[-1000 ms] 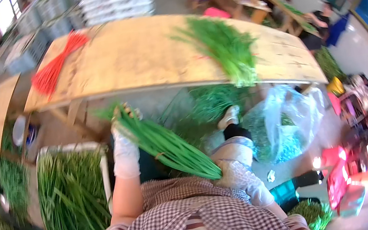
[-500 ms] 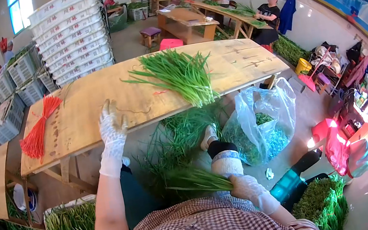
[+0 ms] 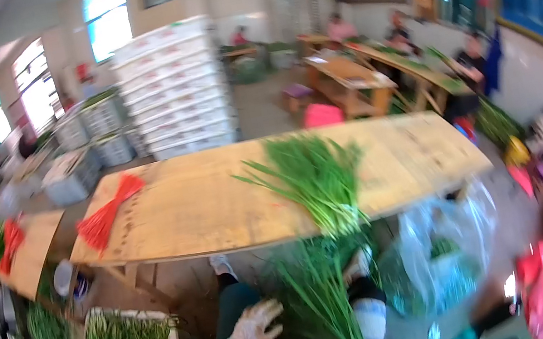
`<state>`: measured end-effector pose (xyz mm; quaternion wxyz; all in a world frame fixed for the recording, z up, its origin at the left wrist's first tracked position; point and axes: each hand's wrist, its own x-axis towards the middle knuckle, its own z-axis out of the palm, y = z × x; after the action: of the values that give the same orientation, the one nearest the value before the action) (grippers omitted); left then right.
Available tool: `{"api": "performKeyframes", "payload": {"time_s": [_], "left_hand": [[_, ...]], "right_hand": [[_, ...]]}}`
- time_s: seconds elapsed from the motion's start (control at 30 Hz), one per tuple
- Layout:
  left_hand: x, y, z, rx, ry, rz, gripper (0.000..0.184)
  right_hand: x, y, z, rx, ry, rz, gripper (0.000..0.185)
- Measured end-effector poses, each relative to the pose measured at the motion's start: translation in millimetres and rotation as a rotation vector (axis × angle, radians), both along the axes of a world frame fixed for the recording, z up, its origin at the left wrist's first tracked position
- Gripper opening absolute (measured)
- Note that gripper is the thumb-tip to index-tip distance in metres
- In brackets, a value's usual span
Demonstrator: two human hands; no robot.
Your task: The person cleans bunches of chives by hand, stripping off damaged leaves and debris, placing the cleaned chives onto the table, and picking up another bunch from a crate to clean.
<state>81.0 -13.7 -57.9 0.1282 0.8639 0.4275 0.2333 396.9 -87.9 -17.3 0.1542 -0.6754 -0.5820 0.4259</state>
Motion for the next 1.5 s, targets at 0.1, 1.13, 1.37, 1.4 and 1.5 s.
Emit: {"api": "performKeyframes", "payload": {"time_s": [0.1,1.13,1.37,1.4,1.5], "left_hand": [[-5.2,-25.4,-23.9,-0.289,0.128,0.039,0.055],[-47.1,-114.3,16.9,-0.072,-0.144,0.198,0.059],[-77.1,-136.4,18.1,0.173,-0.289,0.361,0.055],[-81.8,-142.4,18.0,0.162,-0.306,0.416,0.056],[-98.2,-162.3,17.3,0.093,-0.329,0.545,0.056]], "right_hand": [[-35.0,86.8,30.0,0.105,0.09,0.175,0.059],[-193.5,0.3,84.4,0.008,0.182,0.704,0.046],[-229.6,-38.9,76.3,-0.024,0.163,0.834,0.043],[-231.5,-42.5,75.9,-0.025,0.157,0.846,0.042],[-237.1,-51.0,77.3,-0.02,0.138,0.866,0.041]]}}
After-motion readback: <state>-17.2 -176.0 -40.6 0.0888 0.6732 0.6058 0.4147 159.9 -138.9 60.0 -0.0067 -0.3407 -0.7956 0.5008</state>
